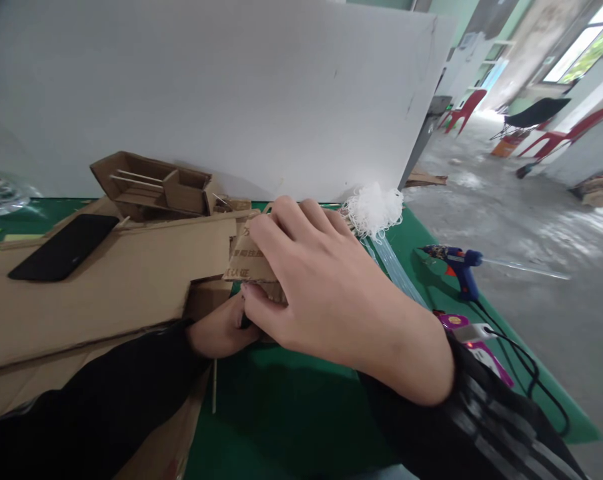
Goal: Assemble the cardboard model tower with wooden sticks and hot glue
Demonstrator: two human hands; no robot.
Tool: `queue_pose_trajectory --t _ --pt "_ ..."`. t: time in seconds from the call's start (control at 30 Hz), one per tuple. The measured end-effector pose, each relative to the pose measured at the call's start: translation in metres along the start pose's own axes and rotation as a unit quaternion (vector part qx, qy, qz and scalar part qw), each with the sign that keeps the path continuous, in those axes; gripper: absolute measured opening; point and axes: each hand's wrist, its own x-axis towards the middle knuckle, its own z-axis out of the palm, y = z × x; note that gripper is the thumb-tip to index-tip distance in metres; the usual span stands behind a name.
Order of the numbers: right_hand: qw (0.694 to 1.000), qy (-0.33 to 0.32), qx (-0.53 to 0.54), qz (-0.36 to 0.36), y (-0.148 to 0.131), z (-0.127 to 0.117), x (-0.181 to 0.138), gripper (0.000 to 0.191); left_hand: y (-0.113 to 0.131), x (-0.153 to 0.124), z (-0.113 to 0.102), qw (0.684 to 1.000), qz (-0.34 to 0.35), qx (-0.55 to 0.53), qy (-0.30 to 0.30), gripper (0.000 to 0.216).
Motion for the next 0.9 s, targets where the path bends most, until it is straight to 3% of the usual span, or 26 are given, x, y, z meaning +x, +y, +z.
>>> queue_pose_trajectory --t 0.5,0.67,0.77,0.9 --pt "1.000 0.000 0.007 0.001 0.001 0.000 0.000 0.028 -0.004 -0.003 -0.001 1.000 -0.004 0.026 -0.002 0.056" --pt "1.000 -0.004 0.012 0.003 0.001 -0.001 0.001 0.028 -0.005 -0.003 -0.002 0.997 -0.029 0.067 -0.014 0.049" --pt "1.000 -0.005 0.011 0.000 0.001 -0.001 0.001 0.028 -0.003 0.001 -0.001 0.996 -0.011 0.079 -0.033 0.051" --pt "1.000 0.002 0.010 -0.002 0.001 -0.001 0.001 0.028 -0.004 0.007 0.003 0.994 0.011 0.107 -0.013 0.059"
